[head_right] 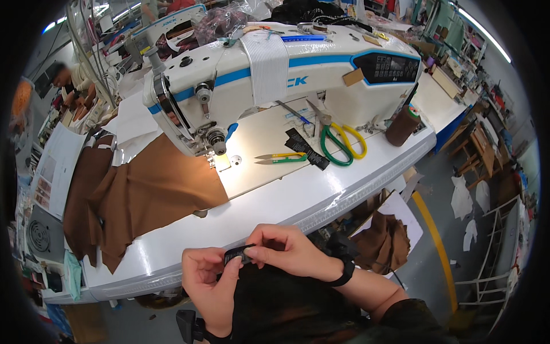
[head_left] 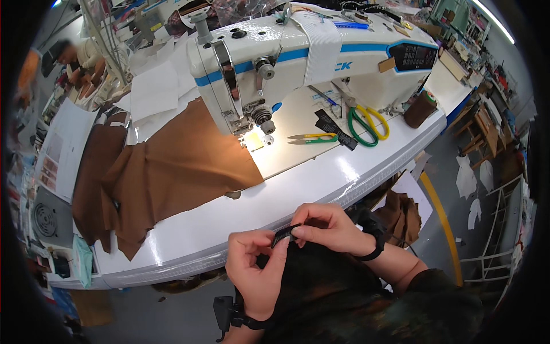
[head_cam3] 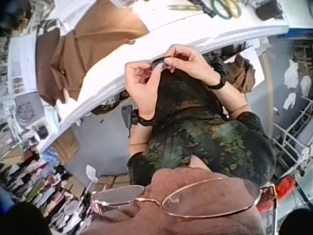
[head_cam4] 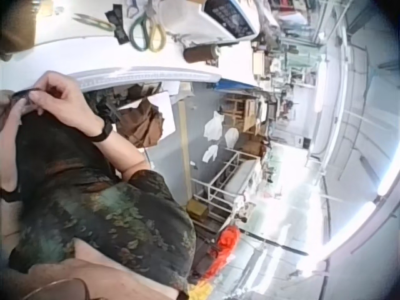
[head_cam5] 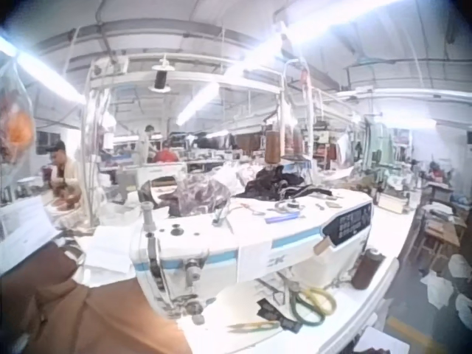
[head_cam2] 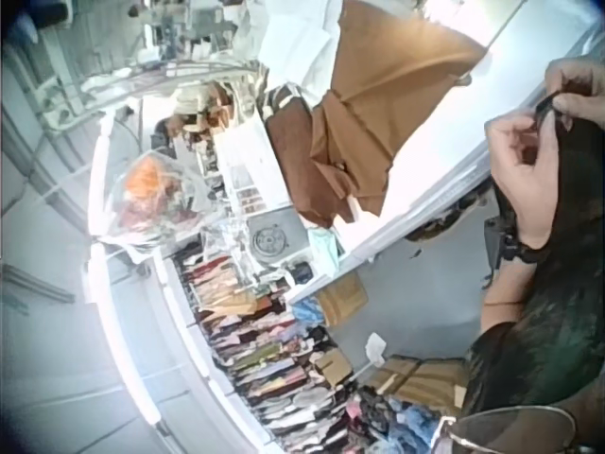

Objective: Sewing care labels onto fabric pieces using a sewing machine.

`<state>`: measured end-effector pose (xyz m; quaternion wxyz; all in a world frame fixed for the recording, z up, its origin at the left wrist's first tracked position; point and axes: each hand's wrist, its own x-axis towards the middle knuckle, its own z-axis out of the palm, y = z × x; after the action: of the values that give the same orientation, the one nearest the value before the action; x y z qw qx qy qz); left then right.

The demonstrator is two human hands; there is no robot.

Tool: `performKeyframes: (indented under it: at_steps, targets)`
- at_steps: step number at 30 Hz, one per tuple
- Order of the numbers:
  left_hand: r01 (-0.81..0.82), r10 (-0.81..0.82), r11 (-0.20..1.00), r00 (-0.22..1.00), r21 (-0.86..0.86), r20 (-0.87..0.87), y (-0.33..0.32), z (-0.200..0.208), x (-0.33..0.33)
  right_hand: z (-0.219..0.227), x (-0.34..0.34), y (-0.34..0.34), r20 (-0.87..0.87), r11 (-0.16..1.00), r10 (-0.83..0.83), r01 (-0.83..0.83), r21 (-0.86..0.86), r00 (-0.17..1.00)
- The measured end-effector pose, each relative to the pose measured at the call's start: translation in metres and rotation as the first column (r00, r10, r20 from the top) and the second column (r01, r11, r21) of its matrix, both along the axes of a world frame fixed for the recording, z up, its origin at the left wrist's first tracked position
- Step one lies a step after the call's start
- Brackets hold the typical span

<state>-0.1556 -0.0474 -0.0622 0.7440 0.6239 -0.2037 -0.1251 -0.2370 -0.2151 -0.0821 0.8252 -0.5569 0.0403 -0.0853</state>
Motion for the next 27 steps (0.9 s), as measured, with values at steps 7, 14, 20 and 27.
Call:
performKeyframes:
  at_steps: [7,14,20,27]
  targets:
    - [0.162,-0.154,0.987,0.964,0.021,-0.216,0.0045,0.0095,0.0142,0.0062,0.0032,-0.0048,-0.032,0.992,0.024,-0.028,-0.122,0.999]
    - [0.167,-0.154,0.985,0.968,0.051,-0.198,0.0058,0.0094,0.0142,0.0086,0.0037,-0.0068,-0.096,0.993,0.056,-0.066,-0.101,0.994]
    - [0.129,-0.116,0.991,0.967,0.044,-0.225,0.0023,0.005,0.0131,0.0049,0.0044,-0.0071,-0.098,0.982,0.046,-0.063,-0.178,0.994]
    - [0.096,-0.083,0.991,0.987,0.091,-0.134,0.0019,0.0032,0.0155,0.0082,0.0047,-0.0076,-0.043,0.933,-0.031,0.014,-0.359,0.999]
